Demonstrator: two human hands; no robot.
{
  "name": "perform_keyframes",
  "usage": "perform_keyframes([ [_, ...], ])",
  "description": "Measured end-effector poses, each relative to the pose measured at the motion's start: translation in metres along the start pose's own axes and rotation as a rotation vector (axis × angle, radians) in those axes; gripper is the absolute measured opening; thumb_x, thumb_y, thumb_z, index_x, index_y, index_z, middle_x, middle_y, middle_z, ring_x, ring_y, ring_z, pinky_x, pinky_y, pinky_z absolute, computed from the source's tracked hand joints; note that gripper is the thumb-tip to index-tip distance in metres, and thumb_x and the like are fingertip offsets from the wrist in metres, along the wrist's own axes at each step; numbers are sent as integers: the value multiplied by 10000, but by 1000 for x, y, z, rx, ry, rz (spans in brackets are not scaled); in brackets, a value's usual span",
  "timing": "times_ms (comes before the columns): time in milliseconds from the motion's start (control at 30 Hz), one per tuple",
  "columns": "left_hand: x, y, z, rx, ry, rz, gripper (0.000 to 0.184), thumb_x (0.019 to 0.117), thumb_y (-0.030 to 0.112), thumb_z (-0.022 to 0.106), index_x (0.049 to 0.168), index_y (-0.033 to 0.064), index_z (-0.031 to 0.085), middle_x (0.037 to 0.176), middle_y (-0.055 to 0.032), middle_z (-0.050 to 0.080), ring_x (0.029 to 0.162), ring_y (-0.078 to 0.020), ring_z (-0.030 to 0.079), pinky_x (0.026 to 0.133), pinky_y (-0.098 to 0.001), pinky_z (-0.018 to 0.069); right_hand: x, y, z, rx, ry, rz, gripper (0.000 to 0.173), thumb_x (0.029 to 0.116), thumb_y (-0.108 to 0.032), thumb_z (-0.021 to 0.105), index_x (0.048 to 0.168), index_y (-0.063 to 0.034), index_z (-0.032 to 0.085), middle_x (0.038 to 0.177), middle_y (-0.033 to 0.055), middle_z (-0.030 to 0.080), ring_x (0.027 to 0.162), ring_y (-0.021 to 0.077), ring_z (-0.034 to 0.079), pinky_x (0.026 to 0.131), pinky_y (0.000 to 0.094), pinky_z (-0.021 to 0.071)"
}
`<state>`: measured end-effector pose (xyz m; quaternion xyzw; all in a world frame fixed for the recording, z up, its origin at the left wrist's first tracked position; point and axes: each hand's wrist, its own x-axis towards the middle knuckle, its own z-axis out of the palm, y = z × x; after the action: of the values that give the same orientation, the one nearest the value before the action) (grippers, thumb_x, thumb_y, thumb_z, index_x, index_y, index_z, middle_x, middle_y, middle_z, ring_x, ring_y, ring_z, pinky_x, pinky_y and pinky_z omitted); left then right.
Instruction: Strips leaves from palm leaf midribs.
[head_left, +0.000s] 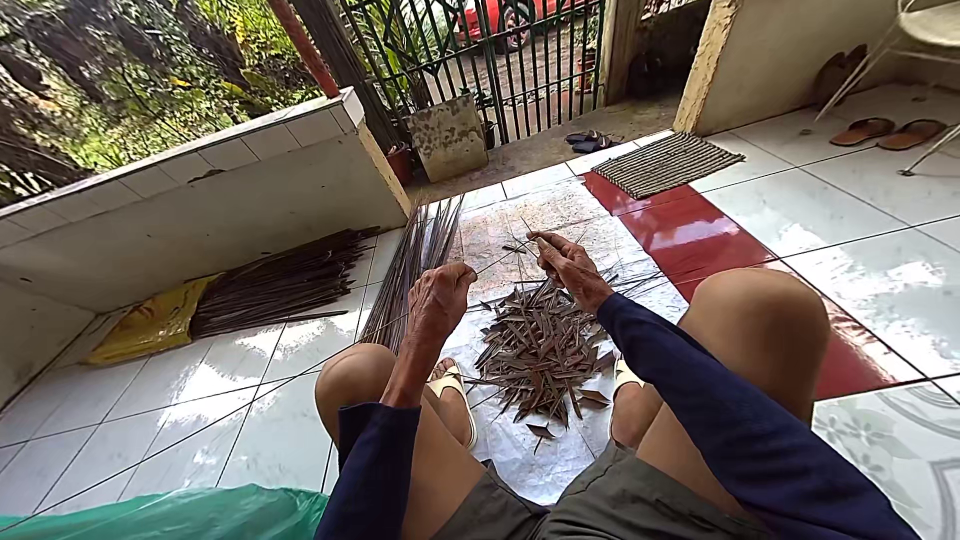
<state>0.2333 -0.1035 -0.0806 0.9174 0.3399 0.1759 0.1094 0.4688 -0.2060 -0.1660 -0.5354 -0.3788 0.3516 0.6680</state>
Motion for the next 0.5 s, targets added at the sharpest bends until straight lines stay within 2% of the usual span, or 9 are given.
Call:
perform_keyframes([
  [133, 0, -1, 0, -9, -6, -3, 226, 1073, 287, 551, 1044, 198, 756, 895, -33, 728, 864, -231, 695, 761, -525, 535, 0, -1, 0, -3, 7, -17, 357, 1109, -313, 461, 1397, -179, 625, 753, -9, 541, 518, 79, 415, 451, 215, 340],
  [267, -1, -2, 0, -24, 13, 16, 224, 1072, 289, 553, 1034, 202, 756, 865, -27, 719, 823, -214, 690, 730, -512, 539, 1, 3, 0, -104, 28, -113, 340, 1098, -280, 499, 1379, -156, 645, 760, 11, 563, 546, 95, 440, 480, 242, 360],
  [333, -2, 0, 0, -44, 28, 31, 217, 1068, 290, 562, 1021, 211, 759, 843, -5, 711, 795, -188, 677, 719, -492, 533, 3, 4, 0, -251, 62, -160, 321, 1089, -279, 522, 1349, -154, 663, 799, 21, 621, 601, 103, 492, 562, 277, 425],
  [433, -5, 6, -1, -34, 15, 44, 206, 1061, 300, 574, 1019, 225, 761, 843, 11, 709, 795, -171, 673, 722, -476, 537, 9, 16, -2, -481, 124, -176, 334, 1079, -342, 523, 1328, -196, 690, 880, 49, 683, 701, 166, 585, 693, 406, 498],
  [467, -6, 8, -1, -16, 0, 39, 205, 1058, 294, 578, 1021, 219, 765, 860, -2, 720, 817, -187, 684, 735, -492, 541, 11, 24, -6, -548, 162, -157, 343, 1081, -350, 507, 1328, -203, 694, 953, 67, 711, 782, 199, 637, 747, 452, 521],
  [500, -8, 9, -1, 6, -15, 25, 202, 1056, 290, 580, 1024, 219, 766, 883, -10, 729, 846, -201, 692, 754, -508, 542, 13, 32, -14, -610, 205, -113, 366, 1085, -331, 472, 1351, -191, 682, 1095, 100, 735, 940, 251, 695, 859, 520, 547],
])
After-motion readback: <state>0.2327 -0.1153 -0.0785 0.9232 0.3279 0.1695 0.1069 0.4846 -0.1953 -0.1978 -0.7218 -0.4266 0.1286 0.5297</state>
